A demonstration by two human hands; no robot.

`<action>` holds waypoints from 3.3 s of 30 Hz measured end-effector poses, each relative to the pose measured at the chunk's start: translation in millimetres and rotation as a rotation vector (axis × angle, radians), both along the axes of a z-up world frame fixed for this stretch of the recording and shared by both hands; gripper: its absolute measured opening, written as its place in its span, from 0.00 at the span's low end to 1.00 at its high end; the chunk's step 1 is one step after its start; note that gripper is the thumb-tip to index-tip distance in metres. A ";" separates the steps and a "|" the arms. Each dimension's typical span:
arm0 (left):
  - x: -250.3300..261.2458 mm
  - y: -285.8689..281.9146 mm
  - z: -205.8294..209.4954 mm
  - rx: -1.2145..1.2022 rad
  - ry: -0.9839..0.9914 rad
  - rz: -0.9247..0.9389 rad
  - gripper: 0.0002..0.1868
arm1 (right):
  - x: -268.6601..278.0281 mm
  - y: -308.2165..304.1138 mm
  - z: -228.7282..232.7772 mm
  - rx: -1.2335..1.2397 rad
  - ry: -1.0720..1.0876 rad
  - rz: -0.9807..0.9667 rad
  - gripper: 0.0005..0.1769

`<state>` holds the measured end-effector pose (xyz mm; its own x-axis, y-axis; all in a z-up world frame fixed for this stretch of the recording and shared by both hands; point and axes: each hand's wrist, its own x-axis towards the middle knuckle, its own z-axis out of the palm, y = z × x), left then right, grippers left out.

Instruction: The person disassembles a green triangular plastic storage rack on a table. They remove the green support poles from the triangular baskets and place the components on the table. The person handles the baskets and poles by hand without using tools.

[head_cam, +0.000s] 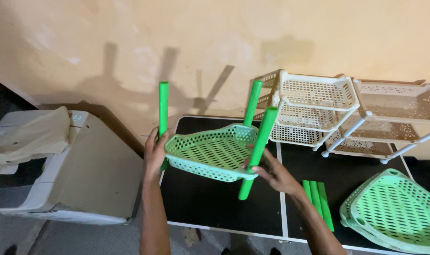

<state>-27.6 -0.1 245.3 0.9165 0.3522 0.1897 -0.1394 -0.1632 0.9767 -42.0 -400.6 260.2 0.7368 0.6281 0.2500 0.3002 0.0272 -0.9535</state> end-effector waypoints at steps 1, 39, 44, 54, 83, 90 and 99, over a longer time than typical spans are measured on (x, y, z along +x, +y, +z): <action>-4.4 -3.5 14.5 -0.073 -0.034 -0.059 0.14 | -1.2 -6.6 8.0 0.029 -0.005 -0.016 0.36; -57.7 -253.7 74.5 1.269 -0.296 -0.513 0.26 | -23.6 -63.3 64.0 -0.800 -0.883 -0.370 0.36; -52.4 -246.7 62.4 1.242 -0.226 -0.492 0.50 | -31.0 -85.3 60.6 -0.888 -0.729 -0.408 0.31; -48.9 -259.2 40.9 1.084 -0.134 -0.662 0.68 | -55.3 -122.8 63.2 -0.958 -0.812 -0.414 0.28; -45.4 -284.0 -2.0 1.070 -0.161 -0.720 0.67 | -54.1 -118.7 25.8 -0.916 -0.507 -0.263 0.29; -45.2 -283.1 -5.4 1.087 -0.094 -0.764 0.67 | -58.4 -116.9 21.3 -0.990 -0.559 -0.321 0.30; -42.3 -272.3 5.5 1.094 -0.188 -0.679 0.67 | -50.0 -126.7 23.7 -0.876 -0.484 -0.448 0.30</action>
<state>-69.9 -272.5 250.8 0.7780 -0.5862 0.2258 -0.6269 -0.7013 0.3393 -92.0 -527.3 283.9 0.8869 0.4289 0.1715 0.4615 -0.8075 -0.3673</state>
